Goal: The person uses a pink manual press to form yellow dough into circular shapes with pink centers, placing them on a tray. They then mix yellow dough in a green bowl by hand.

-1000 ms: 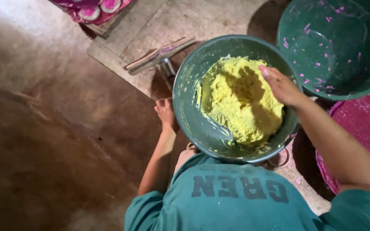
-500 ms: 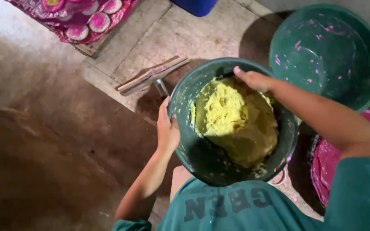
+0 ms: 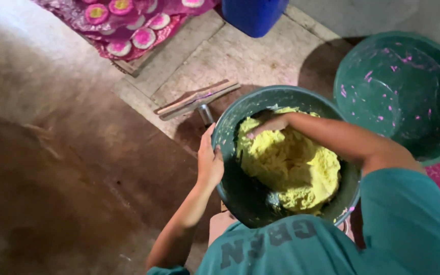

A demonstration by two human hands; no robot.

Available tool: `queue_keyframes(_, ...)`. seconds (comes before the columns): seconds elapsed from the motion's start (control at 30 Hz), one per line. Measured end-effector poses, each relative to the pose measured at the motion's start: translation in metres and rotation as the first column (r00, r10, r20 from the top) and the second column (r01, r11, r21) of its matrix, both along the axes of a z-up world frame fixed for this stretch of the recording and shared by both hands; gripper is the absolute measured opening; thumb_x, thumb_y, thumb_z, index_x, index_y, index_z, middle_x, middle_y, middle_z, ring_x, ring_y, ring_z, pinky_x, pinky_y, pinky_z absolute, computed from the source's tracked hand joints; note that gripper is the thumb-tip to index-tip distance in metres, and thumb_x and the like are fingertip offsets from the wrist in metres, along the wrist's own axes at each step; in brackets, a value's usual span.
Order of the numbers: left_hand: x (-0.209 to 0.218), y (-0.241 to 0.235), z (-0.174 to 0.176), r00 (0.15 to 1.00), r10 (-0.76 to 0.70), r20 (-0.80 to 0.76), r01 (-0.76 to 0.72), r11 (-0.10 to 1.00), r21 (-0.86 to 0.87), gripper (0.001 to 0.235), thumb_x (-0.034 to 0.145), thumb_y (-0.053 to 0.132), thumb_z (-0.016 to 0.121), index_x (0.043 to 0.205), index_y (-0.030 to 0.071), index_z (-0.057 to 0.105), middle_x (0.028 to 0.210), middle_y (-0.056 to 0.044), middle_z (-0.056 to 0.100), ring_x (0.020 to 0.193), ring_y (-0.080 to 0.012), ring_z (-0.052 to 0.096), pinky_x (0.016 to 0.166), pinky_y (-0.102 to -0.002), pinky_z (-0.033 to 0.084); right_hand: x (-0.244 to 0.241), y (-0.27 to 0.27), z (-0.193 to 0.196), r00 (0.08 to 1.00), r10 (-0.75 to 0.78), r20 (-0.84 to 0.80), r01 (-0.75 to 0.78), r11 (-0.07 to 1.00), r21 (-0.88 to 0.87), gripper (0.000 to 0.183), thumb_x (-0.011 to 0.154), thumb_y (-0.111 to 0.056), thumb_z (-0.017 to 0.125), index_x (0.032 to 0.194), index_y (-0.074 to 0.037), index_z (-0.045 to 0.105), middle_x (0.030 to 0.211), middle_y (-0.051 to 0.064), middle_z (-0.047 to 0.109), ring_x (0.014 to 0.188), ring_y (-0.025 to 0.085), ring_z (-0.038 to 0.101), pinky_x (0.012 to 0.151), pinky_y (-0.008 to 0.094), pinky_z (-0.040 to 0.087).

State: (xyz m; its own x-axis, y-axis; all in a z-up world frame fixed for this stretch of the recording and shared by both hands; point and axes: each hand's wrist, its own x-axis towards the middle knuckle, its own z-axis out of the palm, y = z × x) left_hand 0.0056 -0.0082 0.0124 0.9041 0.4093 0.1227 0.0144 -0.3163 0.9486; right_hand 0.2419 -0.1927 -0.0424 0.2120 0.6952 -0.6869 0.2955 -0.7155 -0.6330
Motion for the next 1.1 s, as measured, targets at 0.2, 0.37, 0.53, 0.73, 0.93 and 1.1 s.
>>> queue_keyframes(0.2, 0.001, 0.000, 0.002, 1.000, 0.022, -0.017, -0.024, 0.995, -0.102, 0.056, 0.090, -0.011, 0.053, 0.143, 0.008, 0.050, 0.132, -0.017, 0.065, 0.126, -0.0305, 0.063, 0.109, -0.037, 0.044, -0.008, -0.022, -0.032, 0.956, -0.078, -0.283, -0.016, 0.948, -0.317, 0.092, 0.077, -0.063, 0.074, 0.153, -0.015, 0.052, 0.160, 0.008, 0.041, 0.140, 0.020, 0.034, 0.112, 0.042, 0.030)
queue_keyframes(0.37, 0.000, 0.002, 0.007, 0.997, 0.003, -0.075, -0.011, 0.994, -0.107, 0.052, 0.092, -0.010, 0.054, 0.141, 0.008, 0.052, 0.130, -0.015, 0.065, 0.123, -0.0258, 0.063, 0.107, -0.035, 0.045, -0.040, -0.091, -0.041, 0.723, -0.388, -0.572, 0.303, 0.922, -0.243, 0.082, 0.078, -0.037, 0.086, 0.143, 0.004, 0.058, 0.143, 0.022, 0.064, 0.127, 0.030, 0.063, 0.105, 0.044, 0.051)
queue_keyframes(0.53, 0.001, 0.000, 0.004, 0.996, -0.016, -0.083, 0.003, 0.989, -0.148, 0.050, 0.093, -0.010, 0.054, 0.141, 0.006, 0.052, 0.132, -0.013, 0.065, 0.125, -0.0219, 0.060, 0.109, -0.033, 0.042, -0.102, -0.165, 0.002, 0.346, -0.571, -0.745, 0.827, 0.560, -0.045, 0.081, 0.071, -0.019, 0.084, 0.143, -0.011, 0.048, 0.134, 0.013, 0.066, 0.122, 0.027, 0.063, 0.103, 0.047, 0.052)
queue_keyframes(0.73, 0.001, 0.005, -0.003, 0.997, -0.073, -0.032, 0.065, 0.975, -0.214, 0.048, 0.096, -0.006, 0.052, 0.143, 0.004, 0.052, 0.128, -0.009, 0.064, 0.119, -0.0178, 0.059, 0.108, -0.032, 0.043, -0.102, -0.255, 0.111, 0.559, -0.361, -0.746, 0.824, 0.337, 0.455, 0.091, 0.076, -0.034, 0.091, 0.148, 0.002, 0.051, 0.138, 0.015, 0.065, 0.125, 0.029, 0.064, 0.106, 0.047, 0.050)
queue_keyframes(0.93, 0.000, 0.009, -0.002, 0.997, -0.043, -0.057, 0.041, 0.998, -0.040, 0.045, 0.096, -0.001, 0.055, 0.141, 0.004, 0.055, 0.126, -0.008, 0.065, 0.115, -0.0179, 0.062, 0.104, -0.032, 0.046, -0.057, -0.316, 0.192, 0.616, -0.716, -0.329, 0.665, 0.249, 0.704, 0.086, 0.099, -0.072, 0.054, 0.146, 0.000, 0.055, 0.137, 0.009, 0.065, 0.123, 0.019, 0.064, 0.105, 0.036, 0.052)
queue_keyframes(1.1, 0.001, 0.010, -0.005, 0.994, 0.004, -0.113, 0.000, 0.999, 0.036, 0.045, 0.094, -0.005, 0.056, 0.138, 0.003, 0.057, 0.124, -0.009, 0.065, 0.113, -0.0194, 0.062, 0.102, -0.033, 0.046, -0.027, -0.302, 0.208, 0.543, -0.839, -0.030, 0.590, 0.356, 0.725, 0.067, 0.107, -0.061, 0.048, 0.126, 0.002, 0.065, 0.111, 0.008, 0.071, 0.100, 0.016, 0.066, 0.088, 0.034, 0.054)
